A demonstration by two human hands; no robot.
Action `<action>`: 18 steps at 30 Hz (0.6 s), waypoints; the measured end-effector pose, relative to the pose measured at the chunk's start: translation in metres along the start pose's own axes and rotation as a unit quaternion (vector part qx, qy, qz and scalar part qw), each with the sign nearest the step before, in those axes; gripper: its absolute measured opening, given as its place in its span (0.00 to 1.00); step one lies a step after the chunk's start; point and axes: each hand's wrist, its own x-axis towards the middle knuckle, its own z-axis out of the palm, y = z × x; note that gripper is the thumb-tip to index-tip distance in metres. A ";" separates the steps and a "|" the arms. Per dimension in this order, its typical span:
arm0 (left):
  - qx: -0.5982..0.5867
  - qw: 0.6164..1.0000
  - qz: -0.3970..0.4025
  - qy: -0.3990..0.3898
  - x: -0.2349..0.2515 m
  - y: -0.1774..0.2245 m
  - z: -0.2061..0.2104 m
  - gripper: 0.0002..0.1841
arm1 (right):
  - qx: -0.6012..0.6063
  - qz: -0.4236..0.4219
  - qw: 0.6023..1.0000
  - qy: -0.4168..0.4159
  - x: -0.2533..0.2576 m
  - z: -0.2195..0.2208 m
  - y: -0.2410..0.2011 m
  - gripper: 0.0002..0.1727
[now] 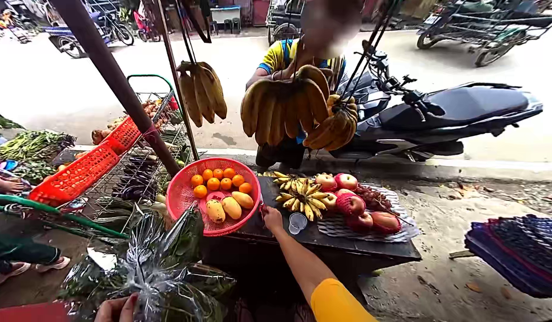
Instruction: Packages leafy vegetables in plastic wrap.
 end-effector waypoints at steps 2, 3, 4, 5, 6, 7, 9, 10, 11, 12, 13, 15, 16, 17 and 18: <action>-0.004 1.000 0.023 0.017 0.003 -0.001 0.004 0.16 | 0.061 -0.008 0.998 -0.003 -0.007 -0.013 -0.004 0.18; -0.006 0.999 0.035 0.030 0.004 -0.003 0.006 0.15 | 0.103 -0.013 0.995 -0.002 -0.009 -0.017 -0.005 0.17; -0.007 0.998 0.042 0.037 0.005 -0.003 0.008 0.15 | 0.155 -0.011 0.988 0.003 -0.008 -0.017 -0.003 0.16; -0.008 0.998 0.044 0.037 0.006 -0.003 0.009 0.15 | 0.213 -0.001 0.977 0.012 -0.005 -0.013 0.000 0.14; -0.009 0.998 0.044 0.034 0.007 -0.003 0.010 0.15 | 0.267 0.012 0.964 0.020 -0.002 -0.008 0.006 0.14; -0.008 0.999 0.043 0.028 0.008 -0.004 0.011 0.16 | 0.303 0.021 0.952 0.023 0.000 -0.002 0.014 0.16; -0.005 0.999 0.039 0.013 0.009 -0.003 0.012 0.16 | 0.307 0.033 0.951 0.022 -0.002 0.008 0.027 0.21; 0.000 0.999 0.040 0.008 0.011 -0.003 0.014 0.16 | 0.290 0.039 0.956 0.029 -0.004 0.011 0.029 0.22; 0.003 0.999 0.043 0.003 0.013 -0.003 0.016 0.16 | 0.272 0.052 0.960 0.037 -0.008 0.016 0.030 0.22; 0.006 0.999 0.047 0.000 0.014 -0.004 0.018 0.15 | 0.257 0.078 0.962 0.041 -0.013 0.020 0.032 0.23; 0.008 0.999 0.053 -0.001 0.014 -0.005 0.020 0.15 | 0.250 0.115 0.960 0.046 -0.017 0.026 0.033 0.25; 0.005 0.998 0.060 -0.002 0.015 -0.007 0.022 0.14 | 0.257 0.180 0.947 0.067 -0.021 0.036 0.036 0.27; 0.004 0.998 0.059 -0.003 0.015 -0.006 0.022 0.15 | 0.253 0.202 0.943 0.080 -0.021 0.039 0.037 0.27; 0.004 0.998 0.057 -0.003 0.015 -0.005 0.022 0.15 | 0.238 0.221 0.942 0.081 -0.020 0.039 0.035 0.27; 0.005 0.998 0.055 -0.004 0.016 -0.005 0.021 0.15 | 0.218 0.232 0.945 0.077 -0.020 0.039 0.033 0.26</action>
